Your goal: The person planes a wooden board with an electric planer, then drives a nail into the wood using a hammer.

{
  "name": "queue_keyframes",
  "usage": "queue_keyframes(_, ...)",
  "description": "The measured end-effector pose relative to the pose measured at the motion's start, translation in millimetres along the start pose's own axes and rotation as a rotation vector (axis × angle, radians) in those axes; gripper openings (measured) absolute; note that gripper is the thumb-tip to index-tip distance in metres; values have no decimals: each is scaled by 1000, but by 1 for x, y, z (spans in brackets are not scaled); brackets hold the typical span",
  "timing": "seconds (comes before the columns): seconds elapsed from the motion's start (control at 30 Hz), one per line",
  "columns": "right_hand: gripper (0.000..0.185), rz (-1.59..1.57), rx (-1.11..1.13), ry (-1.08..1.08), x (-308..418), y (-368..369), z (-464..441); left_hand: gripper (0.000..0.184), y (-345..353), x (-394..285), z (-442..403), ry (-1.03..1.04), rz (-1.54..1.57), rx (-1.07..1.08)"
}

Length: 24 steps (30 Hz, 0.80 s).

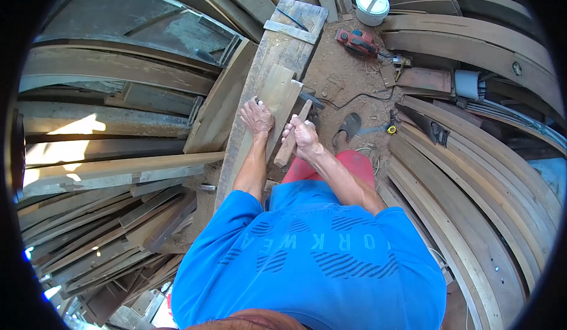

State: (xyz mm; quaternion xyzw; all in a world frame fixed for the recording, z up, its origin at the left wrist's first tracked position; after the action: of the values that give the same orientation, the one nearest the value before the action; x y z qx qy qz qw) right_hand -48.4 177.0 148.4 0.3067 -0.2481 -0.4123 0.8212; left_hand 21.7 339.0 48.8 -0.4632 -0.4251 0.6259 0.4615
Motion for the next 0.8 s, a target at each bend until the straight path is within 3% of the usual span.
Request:
queue_keyframes(0.1,23,-55,110,32,8,-39,-9,32,0,6,4,8,-4,15)
queue_keyframes(0.23,27,-19,-227,-121,6,-38,-12,31,1,7,1,60,21,15)
queue_keyframes(0.3,25,-153,-24,116,0,-20,-26,32,0,10,-6,52,28,54)
queue_keyframes(0.43,17,53,8,98,10,-5,-16,35,-8,10,-33,83,65,100)
queue_keyframes(0.57,17,267,22,-13,32,-20,13,36,-13,-13,-72,120,59,147)
queue_keyframes(0.8,26,573,-220,-389,68,-50,62,32,-7,-25,-80,112,-80,77)
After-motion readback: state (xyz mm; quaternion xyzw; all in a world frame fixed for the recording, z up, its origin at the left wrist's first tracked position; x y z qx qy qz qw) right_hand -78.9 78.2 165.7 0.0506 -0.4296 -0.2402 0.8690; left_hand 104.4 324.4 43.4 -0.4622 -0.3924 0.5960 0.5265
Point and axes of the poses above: each hand's wrist, its own z-axis away from the middle knuckle, its own y-axis out of the palm, x = y × z, the point moved 1 cm from there along -z, towards the middle knuckle, and after that the axes turned 14 degrees about x, right-handed, at the moved point
